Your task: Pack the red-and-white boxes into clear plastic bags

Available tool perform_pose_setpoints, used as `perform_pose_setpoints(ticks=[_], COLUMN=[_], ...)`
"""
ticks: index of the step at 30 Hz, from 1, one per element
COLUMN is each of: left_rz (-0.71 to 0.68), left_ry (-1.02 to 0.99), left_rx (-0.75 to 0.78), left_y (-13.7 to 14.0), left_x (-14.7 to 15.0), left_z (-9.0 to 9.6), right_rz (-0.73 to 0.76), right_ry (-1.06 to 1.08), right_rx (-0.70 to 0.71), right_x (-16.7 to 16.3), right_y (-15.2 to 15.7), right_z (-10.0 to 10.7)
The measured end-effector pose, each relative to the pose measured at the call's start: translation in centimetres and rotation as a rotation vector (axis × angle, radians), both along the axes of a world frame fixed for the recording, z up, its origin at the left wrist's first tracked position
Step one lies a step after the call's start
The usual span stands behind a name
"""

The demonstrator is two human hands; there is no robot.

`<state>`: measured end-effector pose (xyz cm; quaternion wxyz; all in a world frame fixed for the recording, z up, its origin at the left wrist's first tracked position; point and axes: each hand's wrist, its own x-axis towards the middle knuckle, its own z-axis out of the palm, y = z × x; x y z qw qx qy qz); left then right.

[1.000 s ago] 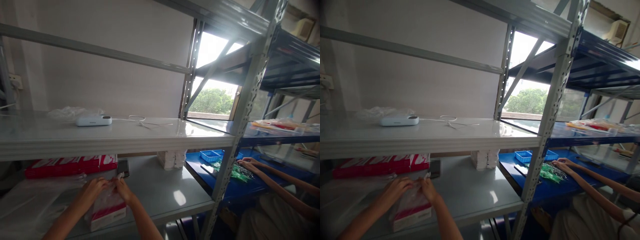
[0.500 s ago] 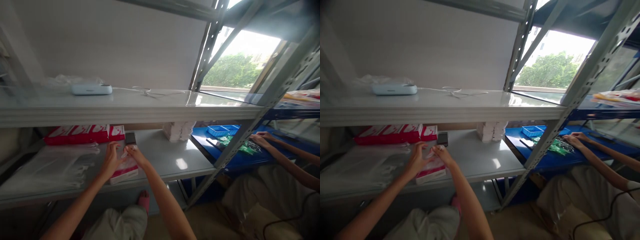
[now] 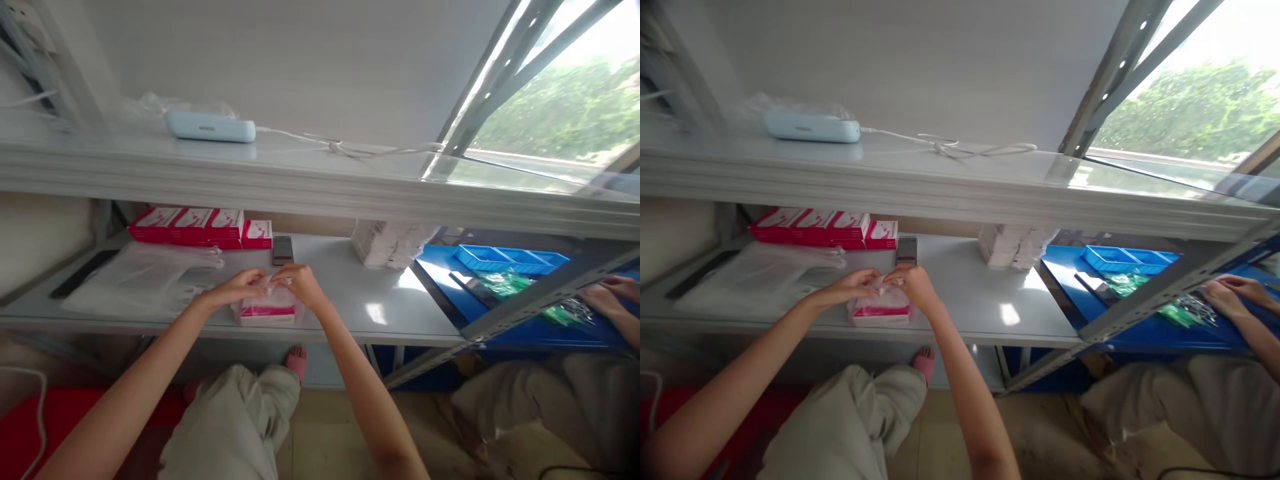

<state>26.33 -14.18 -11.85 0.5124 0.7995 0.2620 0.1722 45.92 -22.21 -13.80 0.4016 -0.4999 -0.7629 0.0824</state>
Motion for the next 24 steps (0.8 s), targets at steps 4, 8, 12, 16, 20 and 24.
perform_pose_setpoints(ticks=[4,8,12,16,20,24], left_rz=[-0.013,0.144,0.086,0.016,0.100,0.147], left_ry=[0.012,-0.005,-0.105,-0.218,-0.238,-0.187], left_rx=[-0.097,-0.051,-0.019,0.071,0.277,0.451], left_y=[0.4,1.6,1.9,1.4,1.1,0.7], left_x=[-0.4,-0.2,0.9,1.7,2.3,2.8], left_z=[-0.5,-1.9,-2.9,-2.7,-2.5,-3.2], right_rz=[-0.052,-0.208,-0.287,-0.263,-0.310,-0.374], right_ry=[-0.124,-0.290,-0.384,-0.335,-0.275,-0.227], right_rx=[0.024,0.082,0.193,0.267,0.291,0.297], right_x=[0.0,-0.4,-1.0,-1.4,-1.8,-2.3], right_y=[-0.3,-0.3,0.1,0.5,0.2,-0.2], right_z=[-0.7,-1.3,-2.2,-3.3,-4.3,-4.7])
